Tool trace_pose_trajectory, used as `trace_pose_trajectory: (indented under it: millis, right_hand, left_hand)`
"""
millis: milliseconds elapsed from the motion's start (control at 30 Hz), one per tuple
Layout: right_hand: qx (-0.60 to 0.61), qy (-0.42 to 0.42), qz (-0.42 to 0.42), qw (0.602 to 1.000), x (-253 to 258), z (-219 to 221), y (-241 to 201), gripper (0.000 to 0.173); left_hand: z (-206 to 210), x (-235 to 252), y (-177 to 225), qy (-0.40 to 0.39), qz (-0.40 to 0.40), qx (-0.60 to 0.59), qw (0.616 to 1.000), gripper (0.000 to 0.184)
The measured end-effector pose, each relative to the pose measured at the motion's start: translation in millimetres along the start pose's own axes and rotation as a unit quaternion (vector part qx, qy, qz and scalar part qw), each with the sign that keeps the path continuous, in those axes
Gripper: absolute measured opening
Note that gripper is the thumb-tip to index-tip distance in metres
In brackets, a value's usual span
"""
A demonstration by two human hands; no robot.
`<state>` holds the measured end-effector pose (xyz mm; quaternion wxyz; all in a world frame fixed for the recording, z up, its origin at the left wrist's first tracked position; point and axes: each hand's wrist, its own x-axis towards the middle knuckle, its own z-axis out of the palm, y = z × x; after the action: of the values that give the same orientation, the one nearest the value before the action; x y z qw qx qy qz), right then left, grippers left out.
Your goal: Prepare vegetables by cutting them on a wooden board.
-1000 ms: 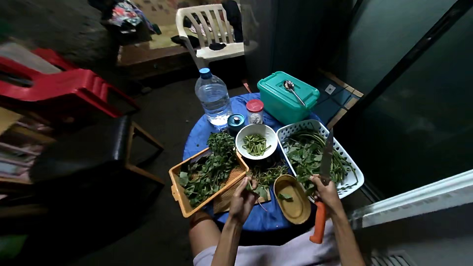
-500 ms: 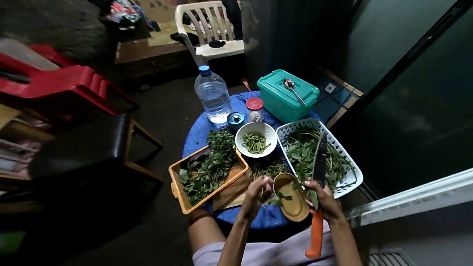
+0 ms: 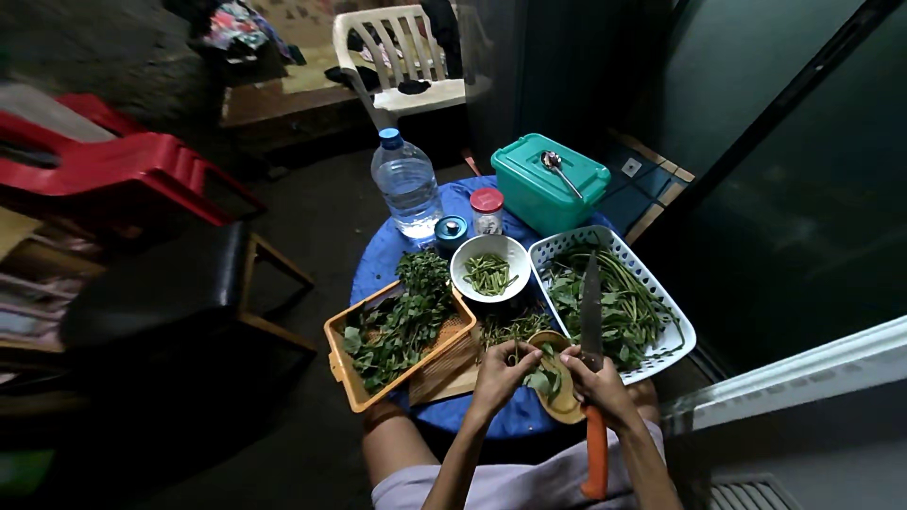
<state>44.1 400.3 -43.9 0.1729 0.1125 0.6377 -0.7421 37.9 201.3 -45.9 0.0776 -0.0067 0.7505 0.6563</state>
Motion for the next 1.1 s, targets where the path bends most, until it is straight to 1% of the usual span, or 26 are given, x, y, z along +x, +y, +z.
trace_pose_trajectory:
  millis: [133, 200, 333, 400, 433, 567, 600, 633, 700, 733, 800, 867, 967, 1033, 1100]
  right_hand:
    - [-0.068, 0.025, -0.038, 0.997, -2.8, 1.3, -4.1, 0.026]
    - [-0.13, 0.018, -0.067, 0.989, -3.9, 0.9, -3.7, 0.027]
    - [-0.286, 0.005, -0.142, 0.948, -4.5, 4.0, 1.3, 0.025]
    - [-0.339, 0.013, -0.174, 0.924, -1.9, 6.3, 8.3, 0.025]
    - [-0.35, 0.016, -0.18, 0.919, -0.6, 7.5, 11.3, 0.025]
    - [-0.351, 0.038, -0.178, 0.919, 3.8, 12.3, 16.3, 0.025]
    - [-0.335, 0.051, -0.169, 0.926, 5.2, 14.4, 15.3, 0.024]
    - [-0.306, 0.067, -0.141, 0.939, 6.7, 17.2, 12.5, 0.022]
    - [-0.236, 0.112, -0.076, 0.962, 11.5, 21.4, 4.6, 0.018]
    - [-0.224, 0.145, -0.062, 0.962, 15.5, 20.8, 2.2, 0.018]
    - [-0.235, 0.214, -0.077, 0.945, 24.8, 11.4, -1.2, 0.019]
    - [-0.267, 0.264, -0.099, 0.921, 34.9, -9.0, -4.3, 0.022]
    - [-0.331, 0.279, -0.069, 0.899, 42.4, -41.2, -10.0, 0.031]
    - [-0.365, 0.254, -0.06, 0.894, 43.0, -49.0, -14.2, 0.037]
    - [-0.395, 0.194, -0.045, 0.897, 40.0, -40.5, -12.1, 0.034]
  left_hand:
    - [-1.4, -1.1, -3.9, 0.017, 0.009, 0.036, 0.999, 0.012]
    - [0.4, -1.7, -4.8, 0.027, 0.018, 0.067, 0.997, 0.013]
    - [6.0, -4.7, 1.6, 0.036, 0.035, 0.099, 0.994, 0.015]
    - [7.5, -5.6, 2.7, 0.036, 0.048, 0.1, 0.993, 0.015]
    - [7.2, -5.9, 3.0, 0.034, 0.05, 0.101, 0.993, 0.015]
    - [7.4, -6.8, -4.3, 0.023, 0.081, 0.103, 0.991, 0.016]
    - [9.4, -6.9, -7.8, 0.026, 0.104, 0.109, 0.988, 0.016]
    - [12.1, -6.9, -11.3, 0.034, 0.129, 0.119, 0.984, 0.017]
    - [17.4, -5.5, -15.7, 0.069, 0.181, 0.147, 0.97, 0.017]
    - [17.1, -4.2, -15.7, 0.09, 0.197, 0.16, 0.963, 0.017]
    - [6.3, 0.5, -11.3, 0.125, 0.207, 0.18, 0.954, 0.018]
    - [-12.7, 9.8, -6.9, 0.148, 0.198, 0.204, 0.947, 0.019]
    - [-38.1, 25.3, -6.6, 0.156, 0.147, 0.244, 0.946, 0.02]
    - [-49.2, 39.8, -9.2, 0.148, 0.099, 0.248, 0.952, 0.021]
    - [-57.1, 49.0, -14.6, 0.151, 0.04, 0.218, 0.963, 0.021]
